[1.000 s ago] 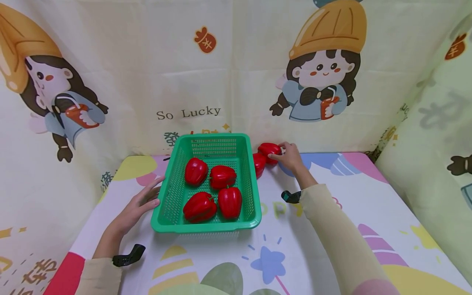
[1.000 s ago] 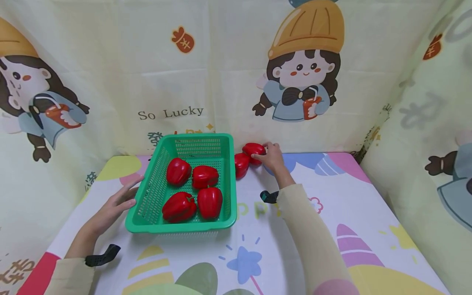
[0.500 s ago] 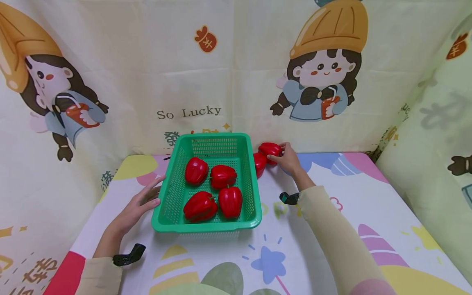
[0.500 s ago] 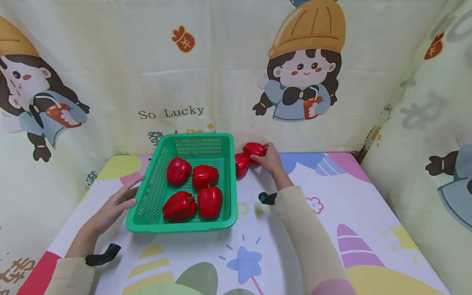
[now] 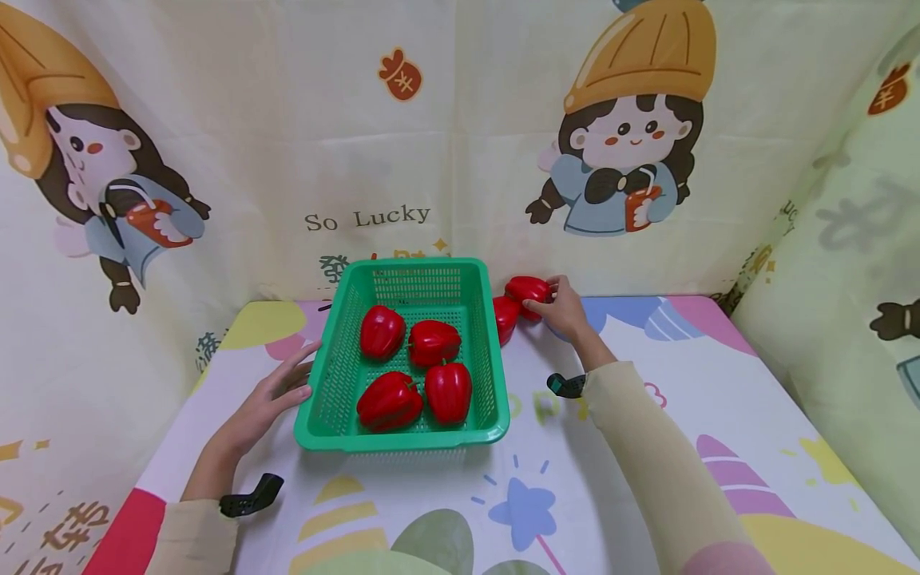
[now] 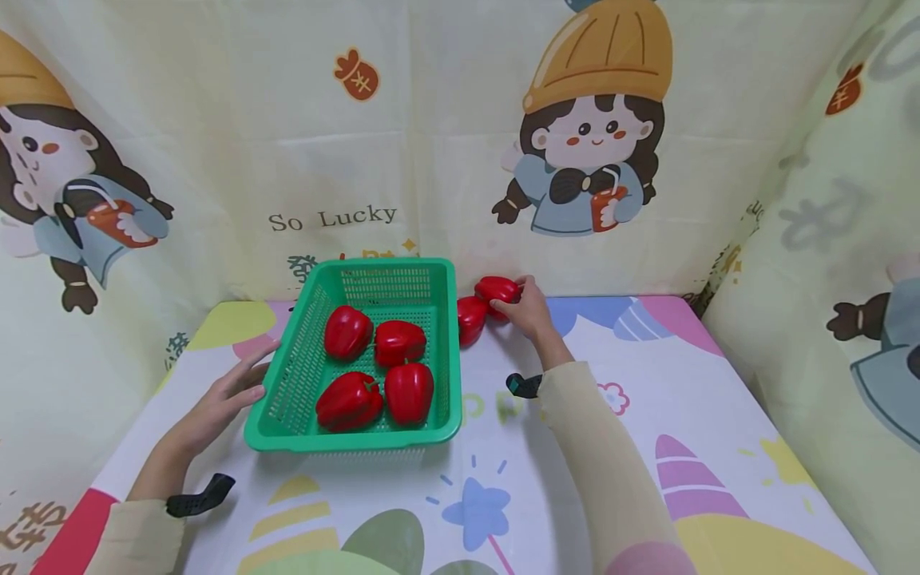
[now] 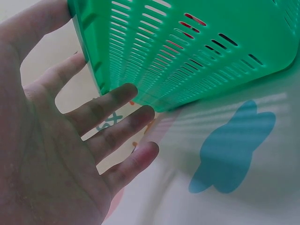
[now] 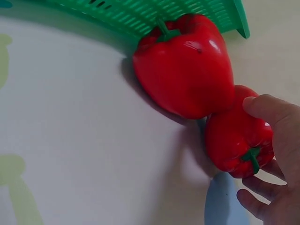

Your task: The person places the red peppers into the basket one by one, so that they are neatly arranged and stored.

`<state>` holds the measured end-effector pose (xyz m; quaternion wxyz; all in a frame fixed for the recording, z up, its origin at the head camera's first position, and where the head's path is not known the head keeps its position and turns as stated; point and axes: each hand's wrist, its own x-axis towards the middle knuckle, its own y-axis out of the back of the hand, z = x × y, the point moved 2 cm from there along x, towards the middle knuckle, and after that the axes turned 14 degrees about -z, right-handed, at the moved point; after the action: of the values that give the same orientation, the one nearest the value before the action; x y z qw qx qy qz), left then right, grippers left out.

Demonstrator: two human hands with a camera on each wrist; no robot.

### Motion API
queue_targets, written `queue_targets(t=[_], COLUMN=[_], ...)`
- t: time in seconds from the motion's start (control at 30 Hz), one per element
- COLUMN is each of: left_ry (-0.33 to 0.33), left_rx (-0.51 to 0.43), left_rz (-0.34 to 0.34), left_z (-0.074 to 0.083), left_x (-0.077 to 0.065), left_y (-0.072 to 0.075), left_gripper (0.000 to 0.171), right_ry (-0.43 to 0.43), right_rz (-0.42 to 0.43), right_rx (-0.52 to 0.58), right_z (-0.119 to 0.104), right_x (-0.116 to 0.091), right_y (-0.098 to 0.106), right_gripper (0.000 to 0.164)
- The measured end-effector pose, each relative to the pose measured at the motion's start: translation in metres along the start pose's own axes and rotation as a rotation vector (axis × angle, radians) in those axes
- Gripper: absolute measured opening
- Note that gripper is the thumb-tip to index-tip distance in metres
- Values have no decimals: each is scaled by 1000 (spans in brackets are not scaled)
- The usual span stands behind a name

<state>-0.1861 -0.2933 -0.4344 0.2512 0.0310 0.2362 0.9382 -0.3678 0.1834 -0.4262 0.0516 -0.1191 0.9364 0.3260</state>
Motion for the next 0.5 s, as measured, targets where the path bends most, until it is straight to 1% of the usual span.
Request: queue_targets(t=[0.23, 0.5], left_ry=[9, 14], left_rx=[5, 1], left_rz=[3, -1], left_z=[1, 0], left_x=[0, 0], left_y=[0, 0], left_gripper=[62, 62], right_ry=[17, -5], right_rz=[5, 13], right_rx=[23, 30], right_z=[1, 5], right_x=[-3, -8], right_y=[6, 10], right_gripper=[68, 65])
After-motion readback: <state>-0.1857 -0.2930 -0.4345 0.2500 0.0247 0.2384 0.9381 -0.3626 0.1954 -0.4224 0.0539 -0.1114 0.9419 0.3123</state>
